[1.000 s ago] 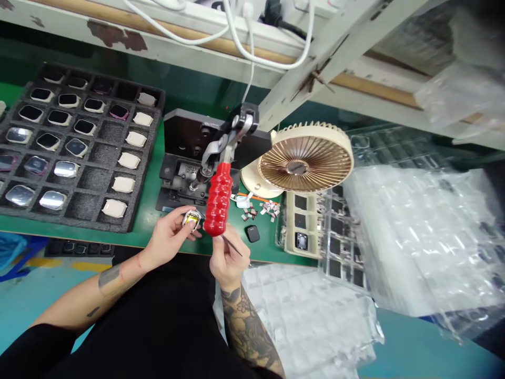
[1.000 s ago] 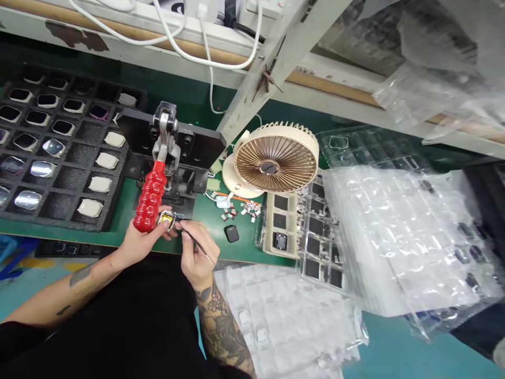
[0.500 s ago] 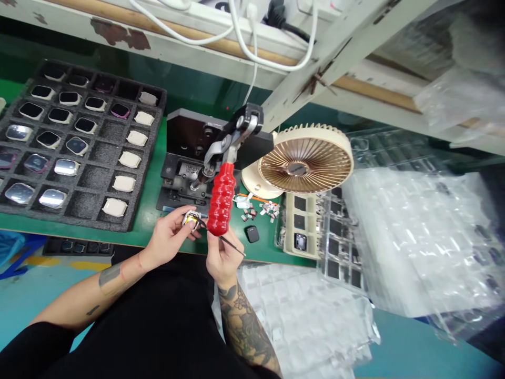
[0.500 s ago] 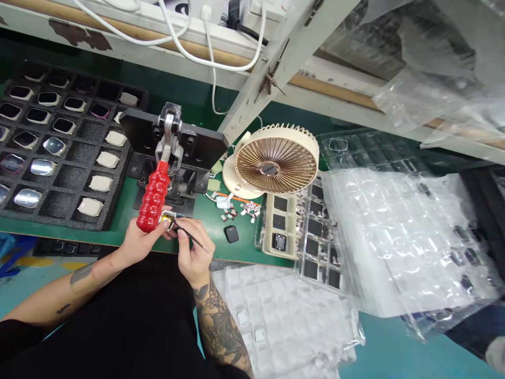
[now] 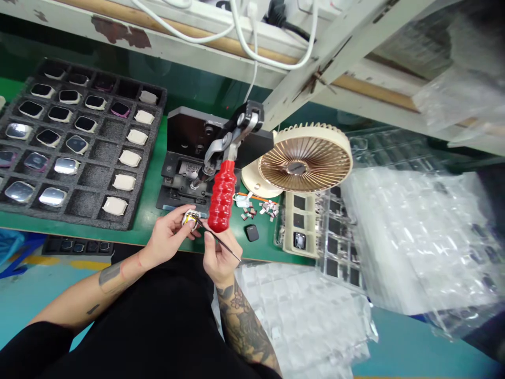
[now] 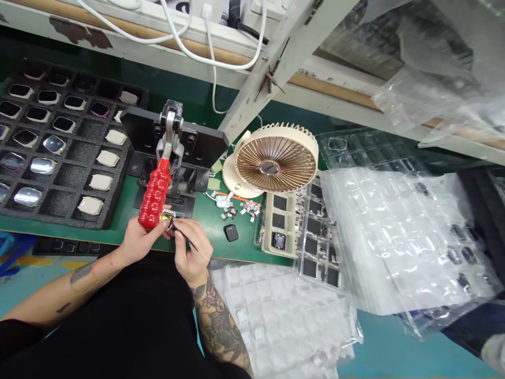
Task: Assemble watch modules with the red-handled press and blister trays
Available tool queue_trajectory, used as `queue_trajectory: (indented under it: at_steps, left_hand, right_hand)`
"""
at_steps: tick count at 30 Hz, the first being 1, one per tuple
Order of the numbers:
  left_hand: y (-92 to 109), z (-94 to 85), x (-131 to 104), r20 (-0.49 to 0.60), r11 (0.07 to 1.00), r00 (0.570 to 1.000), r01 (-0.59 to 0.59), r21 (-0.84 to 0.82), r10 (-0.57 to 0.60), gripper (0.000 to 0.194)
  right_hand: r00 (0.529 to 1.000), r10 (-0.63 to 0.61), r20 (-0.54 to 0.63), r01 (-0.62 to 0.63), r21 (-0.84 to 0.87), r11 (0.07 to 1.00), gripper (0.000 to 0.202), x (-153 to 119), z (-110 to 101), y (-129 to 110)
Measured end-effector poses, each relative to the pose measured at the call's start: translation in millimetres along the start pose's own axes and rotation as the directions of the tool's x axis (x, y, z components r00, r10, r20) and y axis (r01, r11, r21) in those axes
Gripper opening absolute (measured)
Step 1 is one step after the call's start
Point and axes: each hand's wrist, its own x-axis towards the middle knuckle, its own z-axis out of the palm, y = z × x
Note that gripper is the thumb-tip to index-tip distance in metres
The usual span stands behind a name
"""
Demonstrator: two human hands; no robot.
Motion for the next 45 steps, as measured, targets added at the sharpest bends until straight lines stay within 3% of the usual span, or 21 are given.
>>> queue_trajectory:
  at_steps: [2, 5, 8, 10, 13, 16, 20, 24, 27, 29, 31, 33, 34, 36, 38, 39, 40, 42, 44, 45]
  left_hand:
    - [-1, -1.1, -1, 0.010, 1.000, 1.000, 0.004, -0.001, -0.004, 0.037]
    - [-3, -3.2, -3, 0.046, 1.000, 0.999, -0.001, -0.010, 0.002, 0.042]
    - [-4, -3.7, -3, 0.055, 1.000, 0.998, -0.007, -0.015, 0.008, 0.043]
    - [-4, -2.4, -3, 0.021, 1.000, 1.000, -0.007, -0.028, 0.008, 0.042]
    - [-5, 0.7, -1, -0.038, 0.997, 0.999, 0.013, -0.071, -0.016, 0.046]
    - [-6, 2.0, 0, -0.053, 0.991, 0.997, 0.043, -0.125, -0.050, 0.053]
    - [-3, -1.0, 1, -0.016, 0.982, 0.997, 0.074, -0.173, -0.078, 0.057]
    - [0, -4.5, 4, -0.027, 0.967, 0.990, 0.130, -0.219, -0.139, 0.061]
    - [0, -3.1, 4, -0.063, 0.976, 0.987, 0.137, -0.171, -0.150, 0.061]
    - [-1, -1.1, 2, -0.065, 0.988, 0.990, 0.120, -0.094, -0.127, 0.059]
    - [-3, 0.4, -2, -0.060, 0.996, 0.995, 0.082, -0.017, -0.083, 0.054]
    - [-5, 0.9, -5, -0.044, 0.999, 0.998, 0.039, 0.029, -0.037, 0.049]
    - [-6, 0.8, -6, -0.036, 0.999, 0.999, 0.021, 0.040, -0.020, 0.047]
    - [-8, 0.1, -7, -0.026, 0.999, 1.000, 0.002, 0.052, 0.000, 0.046]
    - [-10, -0.7, -7, -0.024, 0.998, 1.000, -0.008, 0.062, 0.009, 0.046]
    - [-11, -0.9, -7, -0.027, 0.998, 1.000, -0.013, 0.067, 0.015, 0.046]
    - [-11, -1.1, -7, -0.030, 0.997, 0.999, -0.018, 0.074, 0.020, 0.046]
    - [-12, -1.2, -7, -0.040, 0.996, 0.999, -0.026, 0.086, 0.030, 0.046]
    - [-11, -1.5, -7, -0.043, 0.994, 0.999, -0.026, 0.101, 0.031, 0.047]
    - [-11, -1.7, -7, -0.041, 0.994, 0.999, -0.023, 0.111, 0.028, 0.046]
  right_hand:
    - [0.997, 0.071, -0.001, -0.071, 0.032, 0.997, 0.020, 1, 2, 5]
    - [0.956, 0.294, 0.004, -0.289, 0.203, 0.936, 0.021, 0, 4, 17]
    - [0.903, 0.402, 0.150, -0.427, 0.403, 0.810, 0.025, -6, 2, 23]
    - [0.916, 0.358, 0.182, -0.401, 0.457, 0.794, 0.023, -10, -2, 21]
    - [0.962, 0.274, -0.022, -0.240, 0.420, 0.875, 0.020, -12, -9, 15]
    - [0.963, 0.208, -0.171, -0.142, 0.335, 0.931, 0.019, -5, -11, 13]
    - [0.949, 0.296, -0.113, -0.248, 0.313, 0.917, 0.020, -3, -3, 17]
    - [0.910, 0.414, -0.014, -0.356, 0.485, 0.799, 0.020, -9, -7, 15]
    - [0.935, 0.355, 0.009, -0.292, 0.589, 0.754, 0.019, -2, -57, 14]
    - [0.956, 0.292, 0.012, -0.253, 0.536, 0.805, 0.021, 11, -116, 14]
    - [0.969, 0.248, -0.009, -0.228, 0.357, 0.906, 0.027, 30, -182, 15]
    - [0.965, 0.230, -0.126, -0.223, 0.065, 0.973, 0.034, 55, -235, 20]
    - [0.946, 0.188, -0.263, -0.224, -0.116, 0.968, 0.032, 68, -252, 23]
    - [0.858, -0.014, -0.513, -0.187, -0.338, 0.922, 0.030, 90, -266, 31]
    - [0.748, -0.193, -0.635, -0.122, -0.418, 0.900, 0.030, 100, -254, 35]
    - [0.722, -0.240, -0.649, -0.089, -0.432, 0.898, 0.028, 98, -242, 36]
    - [0.726, -0.267, -0.633, -0.062, -0.447, 0.892, 0.024, 92, -226, 35]
    - [0.810, -0.298, -0.506, 0.012, -0.493, 0.870, 0.022, 71, -190, 35]
    - [0.925, -0.310, -0.219, 0.161, -0.513, 0.843, 0.032, 47, -152, 36]
    - [0.953, -0.300, -0.046, 0.232, -0.527, 0.818, 0.035, 37, -134, 38]
